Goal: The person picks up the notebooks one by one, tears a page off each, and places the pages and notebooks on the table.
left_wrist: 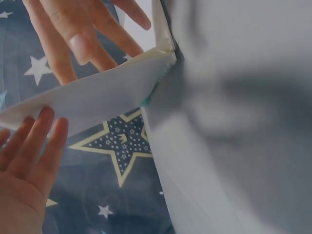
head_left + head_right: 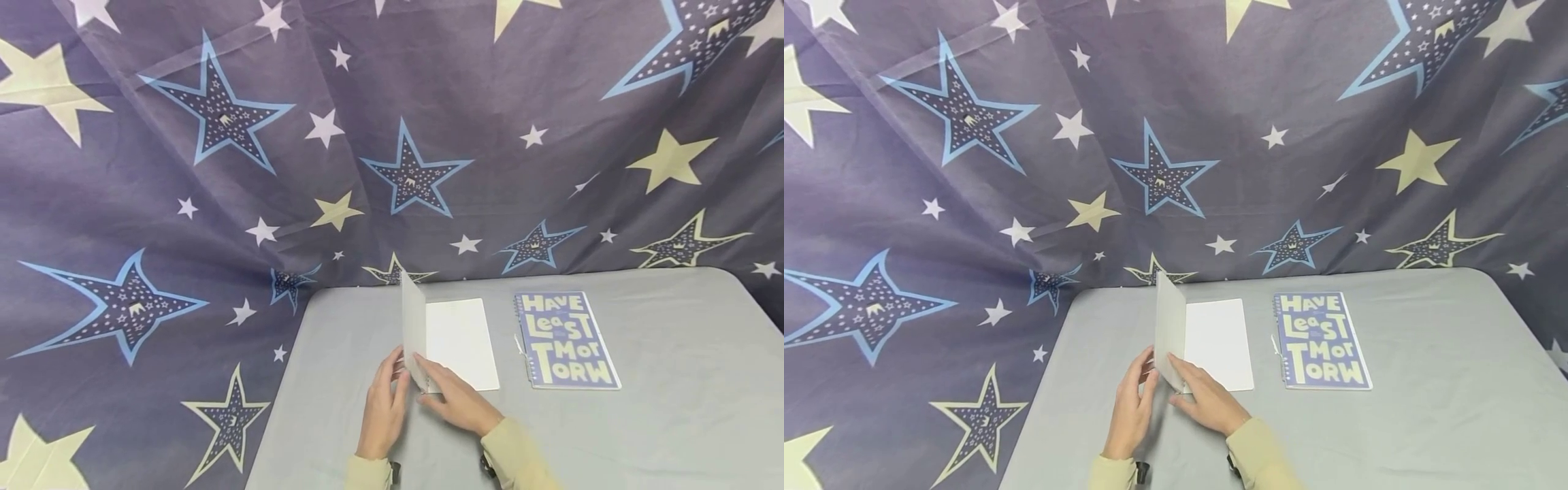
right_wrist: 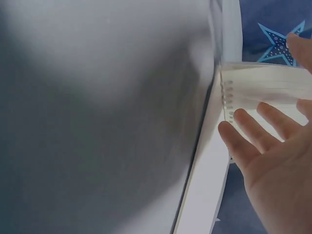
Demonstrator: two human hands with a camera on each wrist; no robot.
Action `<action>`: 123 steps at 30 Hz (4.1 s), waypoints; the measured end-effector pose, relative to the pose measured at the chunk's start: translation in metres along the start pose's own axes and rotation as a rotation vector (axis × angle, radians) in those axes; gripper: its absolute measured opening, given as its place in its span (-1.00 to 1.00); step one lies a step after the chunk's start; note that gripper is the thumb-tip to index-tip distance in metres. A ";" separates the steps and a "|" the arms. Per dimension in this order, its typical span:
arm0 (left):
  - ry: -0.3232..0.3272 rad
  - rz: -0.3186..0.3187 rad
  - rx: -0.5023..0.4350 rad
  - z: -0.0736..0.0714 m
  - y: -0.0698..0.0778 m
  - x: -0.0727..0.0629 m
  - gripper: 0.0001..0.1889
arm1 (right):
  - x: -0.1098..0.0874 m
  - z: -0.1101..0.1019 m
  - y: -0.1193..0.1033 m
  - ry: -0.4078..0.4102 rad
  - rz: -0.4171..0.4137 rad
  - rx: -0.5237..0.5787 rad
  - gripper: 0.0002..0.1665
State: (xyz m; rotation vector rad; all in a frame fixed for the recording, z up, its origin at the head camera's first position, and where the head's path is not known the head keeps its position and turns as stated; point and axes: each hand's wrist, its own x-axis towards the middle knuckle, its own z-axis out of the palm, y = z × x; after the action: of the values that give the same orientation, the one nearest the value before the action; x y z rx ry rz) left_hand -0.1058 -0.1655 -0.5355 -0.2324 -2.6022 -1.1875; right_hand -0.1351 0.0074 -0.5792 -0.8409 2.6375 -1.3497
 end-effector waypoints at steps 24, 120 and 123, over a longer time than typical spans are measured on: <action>0.233 -0.121 0.199 -0.016 -0.048 -0.007 -0.50 | -0.003 0.016 -0.012 -0.137 0.023 -0.166 -0.05; -0.301 -0.148 0.381 0.058 -0.030 0.008 -0.37 | 0.080 -0.095 0.107 0.029 0.197 -0.424 0.16; -0.305 -0.155 0.376 0.058 -0.030 0.007 -0.37 | 0.080 -0.094 0.106 0.075 0.169 -0.439 0.04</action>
State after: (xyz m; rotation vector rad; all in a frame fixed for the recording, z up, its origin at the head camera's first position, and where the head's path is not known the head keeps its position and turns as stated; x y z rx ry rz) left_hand -0.1309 -0.1408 -0.5917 -0.1447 -3.0960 -0.7257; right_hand -0.2774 0.0867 -0.5878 -0.5877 3.0357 -0.7889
